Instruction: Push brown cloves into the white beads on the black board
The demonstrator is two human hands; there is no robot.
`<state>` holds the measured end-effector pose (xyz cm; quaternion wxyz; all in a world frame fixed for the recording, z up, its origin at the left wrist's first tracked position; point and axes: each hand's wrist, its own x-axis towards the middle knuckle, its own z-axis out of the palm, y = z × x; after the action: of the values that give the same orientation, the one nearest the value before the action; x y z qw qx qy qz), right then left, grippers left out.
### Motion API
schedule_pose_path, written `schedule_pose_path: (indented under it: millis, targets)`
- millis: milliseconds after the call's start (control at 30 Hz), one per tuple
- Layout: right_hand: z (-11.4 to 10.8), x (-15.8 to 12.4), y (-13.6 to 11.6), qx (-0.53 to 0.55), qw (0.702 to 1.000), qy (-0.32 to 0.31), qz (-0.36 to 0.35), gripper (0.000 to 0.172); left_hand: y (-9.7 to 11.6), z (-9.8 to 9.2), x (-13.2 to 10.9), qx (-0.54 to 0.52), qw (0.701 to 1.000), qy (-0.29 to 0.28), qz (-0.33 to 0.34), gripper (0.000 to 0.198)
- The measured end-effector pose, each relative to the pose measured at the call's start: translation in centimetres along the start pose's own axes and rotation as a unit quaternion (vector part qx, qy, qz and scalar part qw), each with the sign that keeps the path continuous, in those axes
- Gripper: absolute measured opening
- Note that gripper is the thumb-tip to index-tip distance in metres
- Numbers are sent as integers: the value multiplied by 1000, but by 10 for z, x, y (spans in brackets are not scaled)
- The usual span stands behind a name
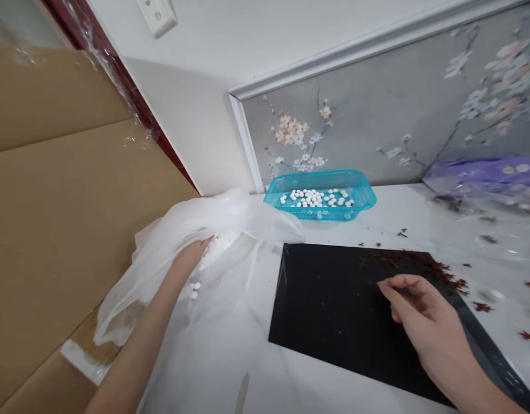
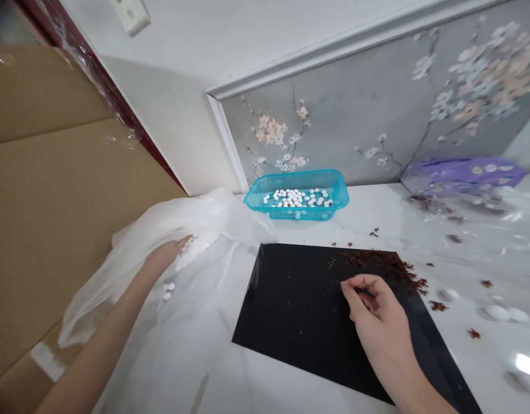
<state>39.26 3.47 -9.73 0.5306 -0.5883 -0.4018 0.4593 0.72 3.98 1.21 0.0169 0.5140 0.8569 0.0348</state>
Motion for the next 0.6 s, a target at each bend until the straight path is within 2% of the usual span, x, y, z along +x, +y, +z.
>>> schedule_pose_path:
  millis: [67,167,200,267,367,500,600]
  targets:
    - [-1,-1,-1,0,1000,-7,-4,32,5,-5,-19,27,1000,8,-3,50]
    - [-1,-3,-6,9,1000,-24,-3,32,25,-12,-53,35,999,21,28,43]
    - [0,-4,-7,13,1000,-28,-1,32,37,-13,-65,20,998,27,48,40]
    - [0,-4,-10,17,999,-35,3,31,65,-8,-84,-48,990,-14,129,37]
    - [1,-4,-14,29,999,-41,1,29,114,16,-98,-106,957,-64,263,30]
    - [3,-2,-15,29,999,-39,0,28,167,61,-92,-74,921,-17,382,25]
    - [4,1,-15,36,999,-38,-13,27,186,85,-86,-40,897,37,438,27]
